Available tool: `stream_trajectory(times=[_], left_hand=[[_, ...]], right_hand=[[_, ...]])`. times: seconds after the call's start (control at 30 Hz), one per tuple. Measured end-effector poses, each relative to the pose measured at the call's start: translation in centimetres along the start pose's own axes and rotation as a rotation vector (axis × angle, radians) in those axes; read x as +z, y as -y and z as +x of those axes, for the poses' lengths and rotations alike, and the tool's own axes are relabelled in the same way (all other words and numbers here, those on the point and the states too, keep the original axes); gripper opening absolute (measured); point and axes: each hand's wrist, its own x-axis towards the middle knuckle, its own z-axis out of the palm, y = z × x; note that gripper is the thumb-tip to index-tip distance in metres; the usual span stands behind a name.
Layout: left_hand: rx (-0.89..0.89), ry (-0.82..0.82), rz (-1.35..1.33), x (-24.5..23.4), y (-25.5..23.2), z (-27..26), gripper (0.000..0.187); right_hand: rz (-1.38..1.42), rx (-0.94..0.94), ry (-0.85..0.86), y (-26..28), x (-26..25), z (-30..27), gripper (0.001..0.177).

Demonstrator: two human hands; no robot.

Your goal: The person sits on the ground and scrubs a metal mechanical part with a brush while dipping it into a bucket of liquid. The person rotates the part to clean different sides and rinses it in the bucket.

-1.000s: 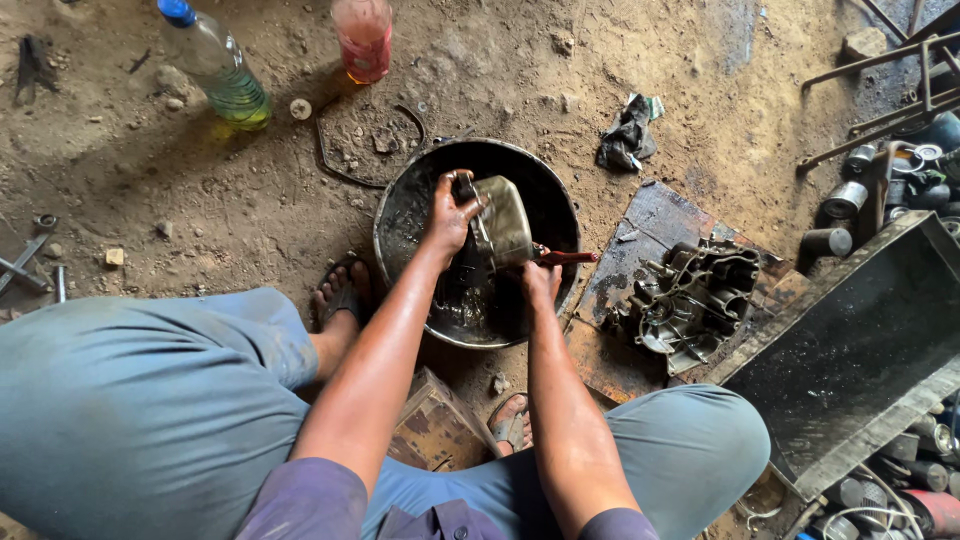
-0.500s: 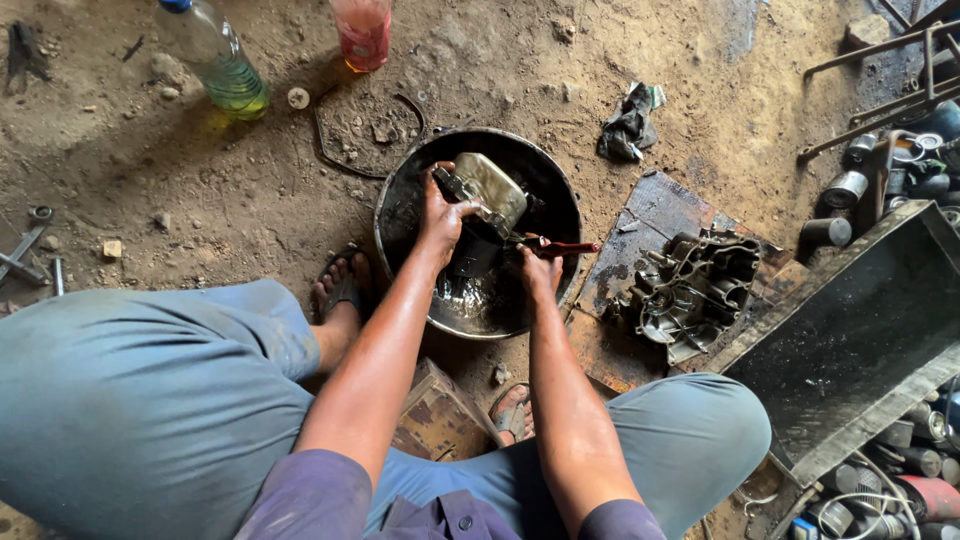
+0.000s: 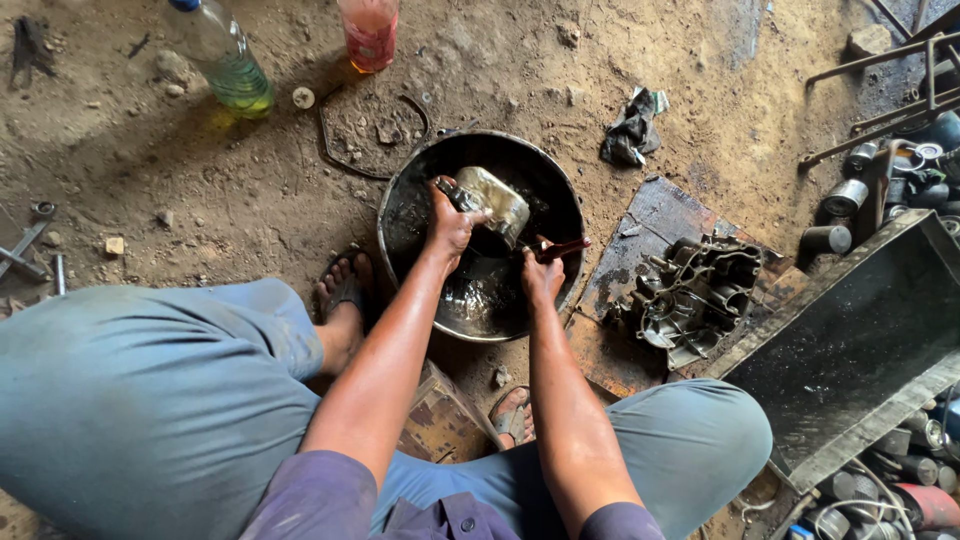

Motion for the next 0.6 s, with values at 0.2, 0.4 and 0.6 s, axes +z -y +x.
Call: stream_trajectory(times=[0.2,0.4,0.6], left_hand=[[0.010,0.032,-0.148,0.8,-2.2,-1.0,0.048],[0.169,-0.012,-0.034,1.0,-1.1,-0.2,0.040],[0.019,-0.004,0.147,1.2,-2.6,-0.7,0.051]], right_hand=[[-0.018,0.007,0.045,1.9,-0.8,-0.9,0.035],[-0.023,0.032,0.039,2.1,-0.9,-0.9,0.034],[0.007,0.034,-0.002,1.7,-0.7,-1.0,0.034]])
